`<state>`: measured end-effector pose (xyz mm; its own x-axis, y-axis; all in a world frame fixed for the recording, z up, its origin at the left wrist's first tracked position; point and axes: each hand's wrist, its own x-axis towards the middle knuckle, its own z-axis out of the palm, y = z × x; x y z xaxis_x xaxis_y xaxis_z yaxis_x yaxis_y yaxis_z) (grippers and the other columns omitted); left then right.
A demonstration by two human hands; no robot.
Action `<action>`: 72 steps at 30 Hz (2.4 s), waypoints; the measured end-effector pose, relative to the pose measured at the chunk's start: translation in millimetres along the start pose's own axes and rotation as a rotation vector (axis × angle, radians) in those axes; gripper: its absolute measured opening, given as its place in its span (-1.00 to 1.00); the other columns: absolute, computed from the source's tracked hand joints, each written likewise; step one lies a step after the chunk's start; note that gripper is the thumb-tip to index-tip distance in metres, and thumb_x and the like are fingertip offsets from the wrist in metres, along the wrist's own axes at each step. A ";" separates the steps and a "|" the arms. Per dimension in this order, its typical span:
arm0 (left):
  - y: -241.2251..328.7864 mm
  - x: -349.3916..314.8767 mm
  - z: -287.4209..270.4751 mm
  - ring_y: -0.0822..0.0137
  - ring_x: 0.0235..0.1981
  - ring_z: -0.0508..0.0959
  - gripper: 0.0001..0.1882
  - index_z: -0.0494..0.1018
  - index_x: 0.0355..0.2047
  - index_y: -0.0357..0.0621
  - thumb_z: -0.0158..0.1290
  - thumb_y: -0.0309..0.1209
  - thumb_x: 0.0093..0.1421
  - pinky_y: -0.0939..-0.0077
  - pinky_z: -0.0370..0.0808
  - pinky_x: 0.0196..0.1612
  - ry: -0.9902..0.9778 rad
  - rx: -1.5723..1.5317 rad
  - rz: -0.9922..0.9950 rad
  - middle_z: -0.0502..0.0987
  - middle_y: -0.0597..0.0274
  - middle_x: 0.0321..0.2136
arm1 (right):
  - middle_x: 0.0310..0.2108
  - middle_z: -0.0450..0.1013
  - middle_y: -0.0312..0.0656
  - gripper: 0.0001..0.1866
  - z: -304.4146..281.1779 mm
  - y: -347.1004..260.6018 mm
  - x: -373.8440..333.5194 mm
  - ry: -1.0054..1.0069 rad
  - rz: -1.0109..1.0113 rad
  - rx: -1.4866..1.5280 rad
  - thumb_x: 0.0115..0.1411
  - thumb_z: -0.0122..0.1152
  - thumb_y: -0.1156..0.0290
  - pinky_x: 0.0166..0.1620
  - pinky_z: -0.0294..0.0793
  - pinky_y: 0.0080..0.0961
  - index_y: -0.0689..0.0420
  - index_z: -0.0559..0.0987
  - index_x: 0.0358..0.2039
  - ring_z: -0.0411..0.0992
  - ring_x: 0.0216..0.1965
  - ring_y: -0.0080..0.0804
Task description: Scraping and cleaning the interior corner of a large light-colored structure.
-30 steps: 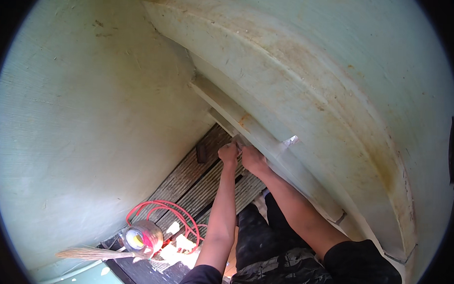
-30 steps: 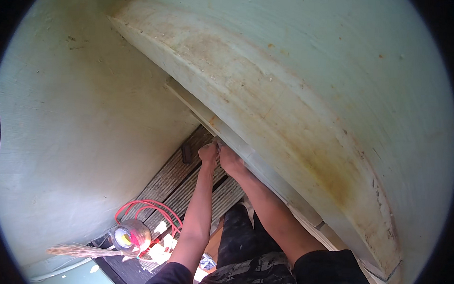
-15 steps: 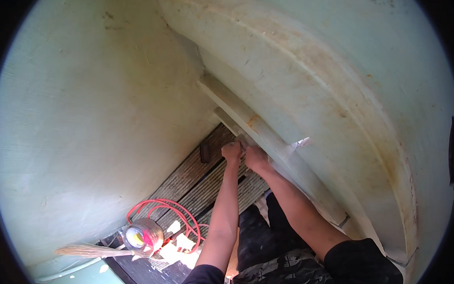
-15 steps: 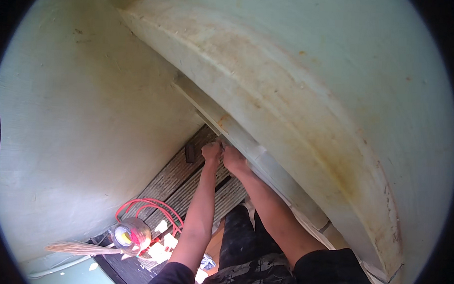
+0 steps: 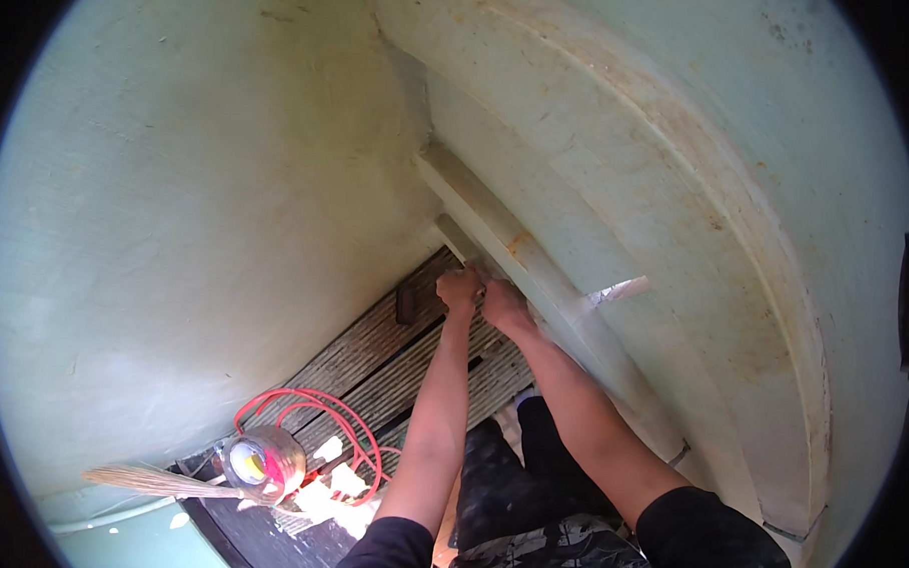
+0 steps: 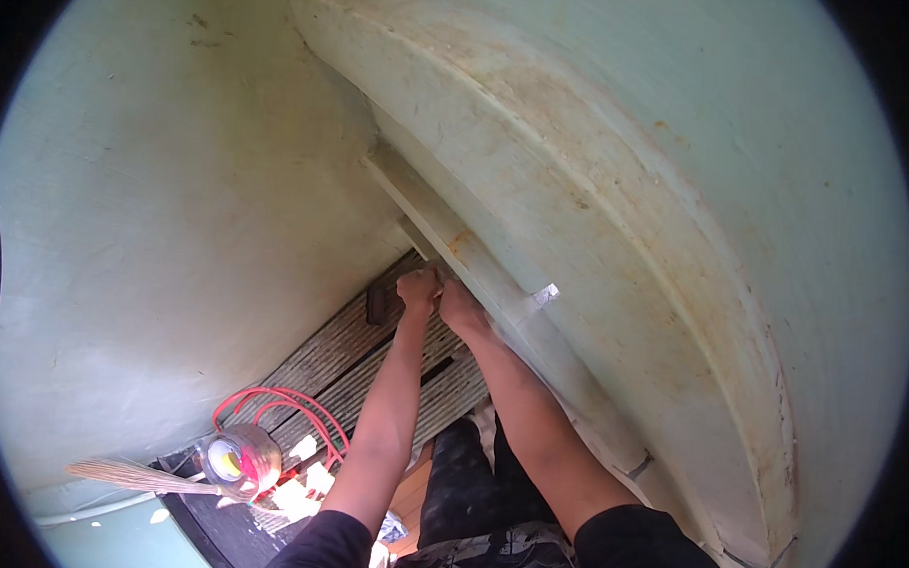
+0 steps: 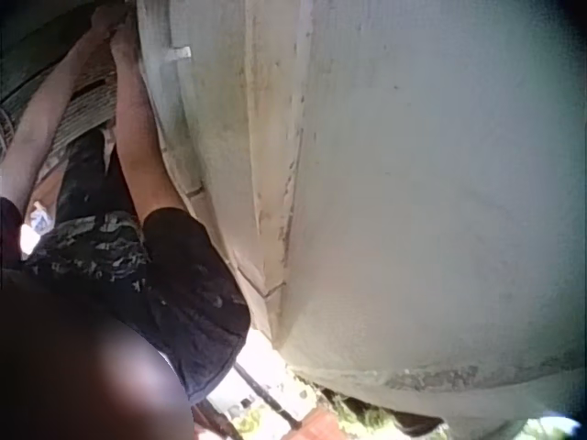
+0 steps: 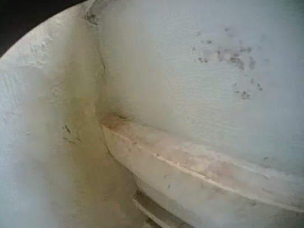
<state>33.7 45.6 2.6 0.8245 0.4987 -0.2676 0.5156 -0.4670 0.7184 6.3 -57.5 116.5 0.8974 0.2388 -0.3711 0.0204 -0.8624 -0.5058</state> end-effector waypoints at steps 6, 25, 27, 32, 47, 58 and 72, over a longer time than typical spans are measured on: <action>-4.3 -22.9 -16.1 0.25 -0.65 0.52 -0.63 0.49 -0.72 -0.13 -0.09 -0.25 0.15 0.32 0.43 -0.58 -0.087 0.023 0.143 0.52 0.20 -0.65 | -0.31 0.46 0.11 -0.28 13.3 14.2 -10.5 0.018 -0.062 -0.002 -0.08 0.03 0.56 -0.15 0.41 -0.17 0.01 0.18 0.17 0.41 -0.21 0.07; -2.6 -170.0 -62.5 -0.01 0.22 0.04 -0.23 -0.01 0.18 -0.31 -0.09 -0.66 -0.13 0.25 0.17 0.15 -0.181 0.331 0.851 -0.01 -0.11 0.21 | -0.38 0.44 0.17 -0.47 -0.4 129.5 -300.2 0.035 0.146 0.147 -0.12 0.12 0.41 -0.18 0.42 -0.19 0.16 0.39 -0.03 0.42 -0.29 0.08; 9.3 -159.5 -52.3 0.01 0.24 -0.01 -0.20 -0.05 0.19 -0.33 -0.06 -0.64 -0.13 0.27 0.16 0.16 -0.209 0.395 0.916 -0.06 -0.09 0.23 | -0.32 0.44 0.17 -0.44 4.9 138.7 -324.6 0.086 0.249 0.219 -0.13 0.12 0.43 -0.12 0.40 -0.19 0.14 0.38 -0.01 0.41 -0.22 0.08; 20.0 -164.1 -18.0 -0.01 0.26 -0.05 -0.16 -0.12 0.20 -0.38 0.03 -0.45 -0.05 0.28 0.12 0.18 -0.212 0.732 1.008 -0.07 -0.07 0.24 | -0.38 0.44 0.15 -0.54 4.7 148.1 -374.8 0.130 0.365 0.268 -0.14 0.15 0.42 -0.17 0.41 -0.24 0.18 0.43 -0.13 0.41 -0.28 0.08; -6.9 -295.8 23.9 0.15 0.25 0.05 -0.43 0.04 0.16 -0.38 -0.25 -0.42 0.13 0.45 0.14 0.17 -0.184 1.033 1.203 0.03 -0.03 0.22 | -0.42 0.48 -0.02 -0.50 -50.0 184.3 -382.3 -0.238 0.417 0.518 -0.15 0.13 0.45 -0.31 0.46 -0.37 0.26 0.43 -0.10 0.47 -0.44 -0.22; -15.3 -309.1 39.9 0.20 0.25 0.05 -0.40 0.02 0.17 -0.34 -0.22 -0.46 0.09 0.46 0.08 0.21 -0.168 0.916 1.196 0.02 0.01 0.23 | -0.53 0.44 -0.13 -0.38 5.1 257.7 -414.8 0.155 -0.323 0.354 -0.13 0.18 0.48 -0.61 0.36 -0.48 0.09 0.37 0.05 0.34 -0.71 -0.43; 7.4 -213.3 9.4 0.09 0.26 -0.01 -0.32 -0.02 0.17 -0.38 -0.13 -0.52 0.00 0.34 -0.04 0.27 0.048 0.752 0.817 -0.01 -0.08 0.22 | -0.69 0.34 -0.29 -0.37 -35.2 229.7 -420.0 -0.373 0.206 0.601 -0.10 0.18 0.53 -0.70 0.25 -0.58 0.10 0.36 0.08 0.26 -0.75 -0.58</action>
<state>-136.2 -71.1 59.0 0.9794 -0.1408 0.1449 -0.1548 -0.9838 0.0904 -350.4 -371.6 183.6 0.6449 0.3265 -0.6910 -0.4737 -0.5387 -0.6967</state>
